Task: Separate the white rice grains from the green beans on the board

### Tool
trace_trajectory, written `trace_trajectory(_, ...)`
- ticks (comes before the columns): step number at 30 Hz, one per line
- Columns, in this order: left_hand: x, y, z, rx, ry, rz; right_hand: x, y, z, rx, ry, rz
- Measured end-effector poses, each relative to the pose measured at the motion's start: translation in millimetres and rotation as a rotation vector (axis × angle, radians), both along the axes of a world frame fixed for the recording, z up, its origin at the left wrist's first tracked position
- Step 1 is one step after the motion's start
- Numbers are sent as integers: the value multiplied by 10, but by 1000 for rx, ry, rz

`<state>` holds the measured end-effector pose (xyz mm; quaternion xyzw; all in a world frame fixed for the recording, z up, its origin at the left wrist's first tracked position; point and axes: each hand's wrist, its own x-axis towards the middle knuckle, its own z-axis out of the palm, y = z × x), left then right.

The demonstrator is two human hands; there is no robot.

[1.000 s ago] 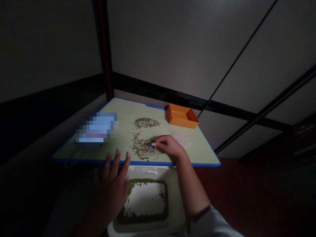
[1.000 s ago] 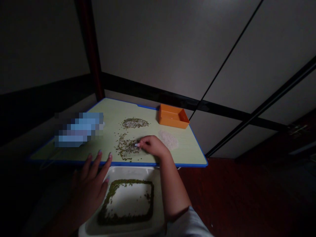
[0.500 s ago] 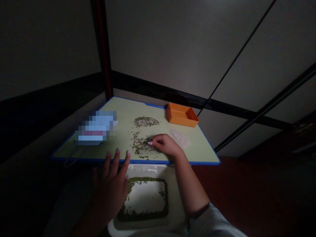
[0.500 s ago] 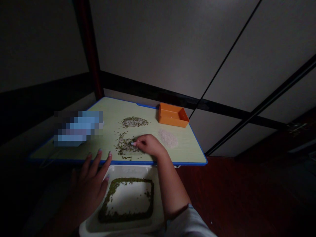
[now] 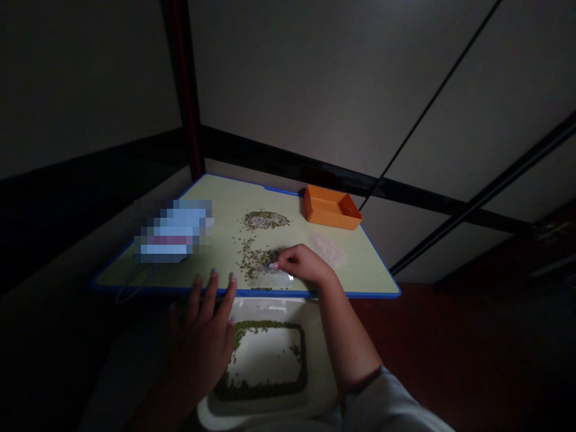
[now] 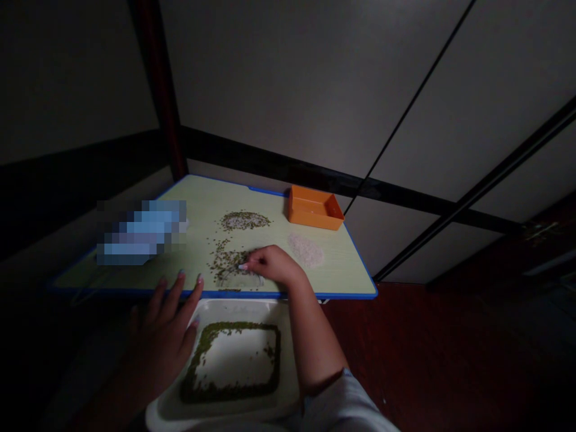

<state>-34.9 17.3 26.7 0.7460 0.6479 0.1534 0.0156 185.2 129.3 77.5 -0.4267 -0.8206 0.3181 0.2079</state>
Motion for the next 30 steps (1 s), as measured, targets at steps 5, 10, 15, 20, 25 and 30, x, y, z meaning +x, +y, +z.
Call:
trace_trajectory(5,-5,6,-7,-3,-10,0,12,-10,23,-28,-23,-2)
trace_trajectory(10,-7,18,-23,7,-7,-5,47,6,9,-60,1,23)
trace_trajectory(15,-15,17,-27,2,-16,-7,107,32,-35,-97,45,54)
trace_trajectory(20,-17,19,-25,-7,-11,-6,99,39,-49,-121,60,52)
trace_trajectory(25,-21,13,-37,-3,-2,-6,24,22,-24,-91,29,38)
trace_trajectory(30,-17,13,-33,12,9,-4,0,7,-10,-82,43,53)
